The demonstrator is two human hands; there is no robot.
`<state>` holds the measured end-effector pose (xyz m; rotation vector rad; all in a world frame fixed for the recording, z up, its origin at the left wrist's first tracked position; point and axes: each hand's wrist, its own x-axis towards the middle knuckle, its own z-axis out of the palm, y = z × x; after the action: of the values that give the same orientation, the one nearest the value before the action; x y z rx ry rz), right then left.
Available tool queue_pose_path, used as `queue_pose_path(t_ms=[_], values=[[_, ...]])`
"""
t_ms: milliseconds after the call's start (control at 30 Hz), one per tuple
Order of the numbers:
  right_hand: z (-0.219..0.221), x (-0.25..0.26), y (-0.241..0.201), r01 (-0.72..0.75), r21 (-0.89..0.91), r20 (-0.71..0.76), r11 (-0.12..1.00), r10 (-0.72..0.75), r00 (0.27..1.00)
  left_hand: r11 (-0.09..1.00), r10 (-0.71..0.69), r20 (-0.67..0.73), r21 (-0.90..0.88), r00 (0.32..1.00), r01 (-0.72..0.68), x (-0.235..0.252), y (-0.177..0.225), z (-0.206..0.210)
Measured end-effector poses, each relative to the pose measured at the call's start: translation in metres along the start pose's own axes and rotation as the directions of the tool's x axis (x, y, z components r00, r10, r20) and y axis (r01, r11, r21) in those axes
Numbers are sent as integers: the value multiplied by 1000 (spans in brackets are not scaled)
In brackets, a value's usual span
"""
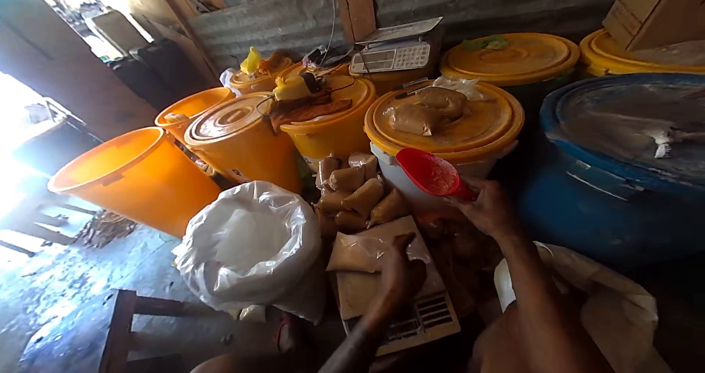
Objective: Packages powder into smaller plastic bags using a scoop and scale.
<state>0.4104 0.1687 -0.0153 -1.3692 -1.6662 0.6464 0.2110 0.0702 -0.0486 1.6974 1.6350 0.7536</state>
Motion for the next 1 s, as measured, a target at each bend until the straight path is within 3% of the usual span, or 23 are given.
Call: queue_pose_path(t_ms=[100, 233, 333, 433, 567, 667, 833, 933, 1000], values=[[3, 0, 1, 2, -2, 16, 1000, -2, 1000, 999, 2, 44, 32, 999, -4, -8, -6, 38], [4, -1, 3, 21, -25, 25, 999, -21, 999, 995, 10, 146, 99, 989, -25, -21, -13, 55], [6, -1, 4, 23, -46, 39, 999, -21, 999, 981, -9, 268, 190, 963, -43, -34, -8, 35], [7, -3, 2, 4, -68, 56, 998, -1, 998, 957, 78, 249, 253, 966, -142, -33, -3, -25], [14, -7, 4, 33, -123, 92, 992, -22, 995, 942, 189, -28, 287, 982, -173, -14, -27, -130], [24, -10, 1, 80, -166, 148, 983, -56, 987, 963, 244, -258, 178, 935, -202, -15, -55, -194], [56, -20, -23, 163, -67, 235, 984, -143, 961, 995, 53, -667, -32, 743, -99, -27, -89, -257], [88, -15, -61, 232, 1, 301, 973, -221, 928, 956, -75, -812, -224, 579, -190, -41, -94, -281], [118, -6, -98, 311, -9, 373, 950, -285, 883, 937, -91, -874, -237, 477, -255, -48, -99, -297]])
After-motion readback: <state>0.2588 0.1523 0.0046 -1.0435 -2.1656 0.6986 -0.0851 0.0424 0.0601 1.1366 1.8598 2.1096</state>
